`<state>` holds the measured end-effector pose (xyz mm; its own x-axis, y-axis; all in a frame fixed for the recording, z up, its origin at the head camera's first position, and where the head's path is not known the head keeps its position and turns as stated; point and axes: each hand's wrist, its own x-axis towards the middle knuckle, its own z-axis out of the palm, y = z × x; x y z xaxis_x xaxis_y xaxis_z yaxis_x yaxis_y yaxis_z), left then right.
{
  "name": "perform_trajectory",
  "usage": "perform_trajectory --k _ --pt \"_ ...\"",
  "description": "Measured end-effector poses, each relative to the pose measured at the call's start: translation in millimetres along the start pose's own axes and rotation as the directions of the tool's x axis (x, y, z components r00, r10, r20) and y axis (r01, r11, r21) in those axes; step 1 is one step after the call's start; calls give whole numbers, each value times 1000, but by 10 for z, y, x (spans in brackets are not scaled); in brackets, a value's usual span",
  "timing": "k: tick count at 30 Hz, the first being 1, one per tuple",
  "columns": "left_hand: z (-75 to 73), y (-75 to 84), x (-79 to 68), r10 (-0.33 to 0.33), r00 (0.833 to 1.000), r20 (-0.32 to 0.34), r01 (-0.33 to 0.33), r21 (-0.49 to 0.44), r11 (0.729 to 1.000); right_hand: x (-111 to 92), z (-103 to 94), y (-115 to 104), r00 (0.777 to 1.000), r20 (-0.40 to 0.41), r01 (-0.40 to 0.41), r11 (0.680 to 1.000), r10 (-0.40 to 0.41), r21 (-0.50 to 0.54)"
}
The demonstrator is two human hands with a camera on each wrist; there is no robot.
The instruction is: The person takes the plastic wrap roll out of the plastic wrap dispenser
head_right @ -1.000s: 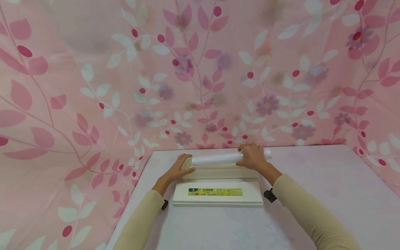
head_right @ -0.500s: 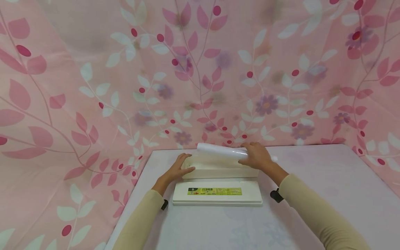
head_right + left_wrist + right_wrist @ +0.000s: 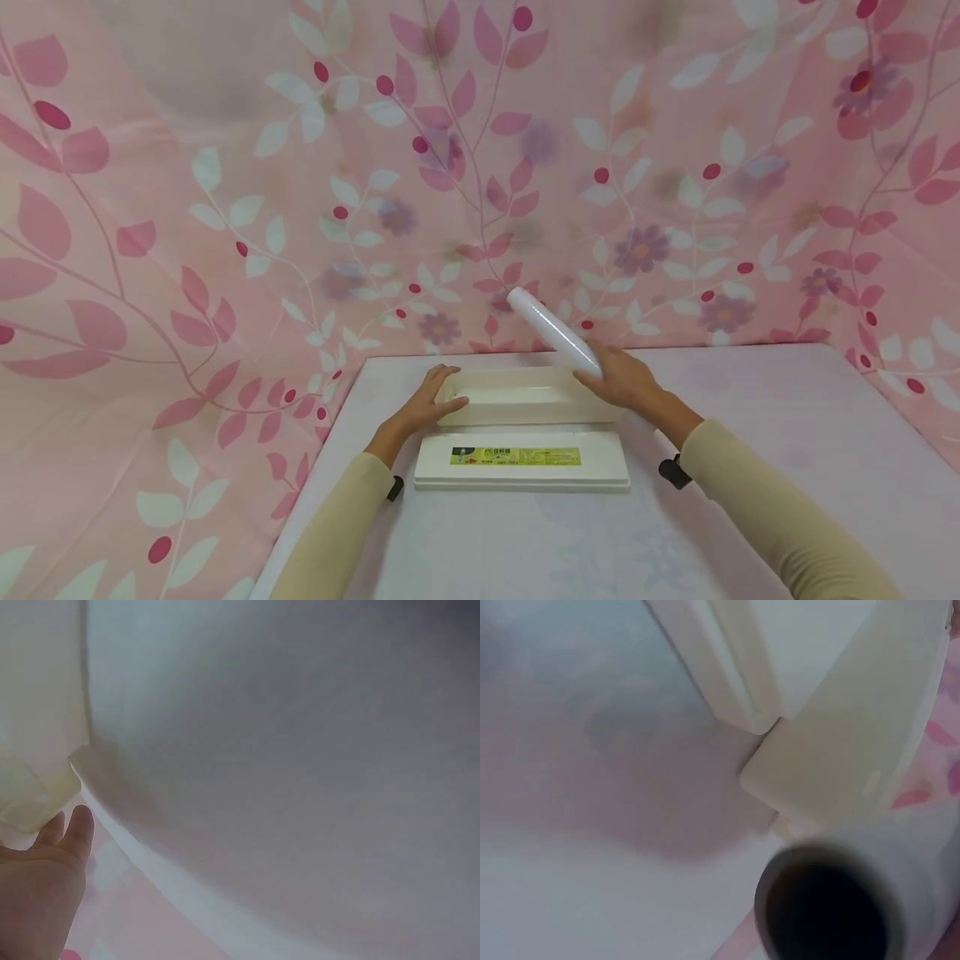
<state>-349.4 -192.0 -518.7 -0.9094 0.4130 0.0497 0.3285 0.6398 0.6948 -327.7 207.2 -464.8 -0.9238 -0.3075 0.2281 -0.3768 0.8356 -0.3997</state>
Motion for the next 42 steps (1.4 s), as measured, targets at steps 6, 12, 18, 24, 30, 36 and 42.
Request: perform_trajectory --k 6,12,18,24,30,36,42 --pt "5 5 15 0 1000 -18 0 22 1000 -29 -11 30 996 39 -89 992 85 92" --pt "26 -21 28 2 1000 -9 -1 10 1000 -88 16 57 993 42 -117 967 111 225" --pt "35 -23 30 -7 1000 0 7 14 1000 -103 15 68 983 57 -185 937 176 296" --pt "33 -27 31 2 1000 -9 -2 20 1000 -147 -39 63 967 100 -254 910 234 329" --pt "31 -23 27 -11 1000 -4 11 19 1000 -254 -73 122 977 56 -215 930 207 297" --pt "30 -24 33 -27 1000 11 26 25 999 -380 -105 199 972 17 -230 927 236 297" --pt "22 -15 28 -13 1000 0 13 31 999 -437 -111 272 957 -6 -275 913 290 303"
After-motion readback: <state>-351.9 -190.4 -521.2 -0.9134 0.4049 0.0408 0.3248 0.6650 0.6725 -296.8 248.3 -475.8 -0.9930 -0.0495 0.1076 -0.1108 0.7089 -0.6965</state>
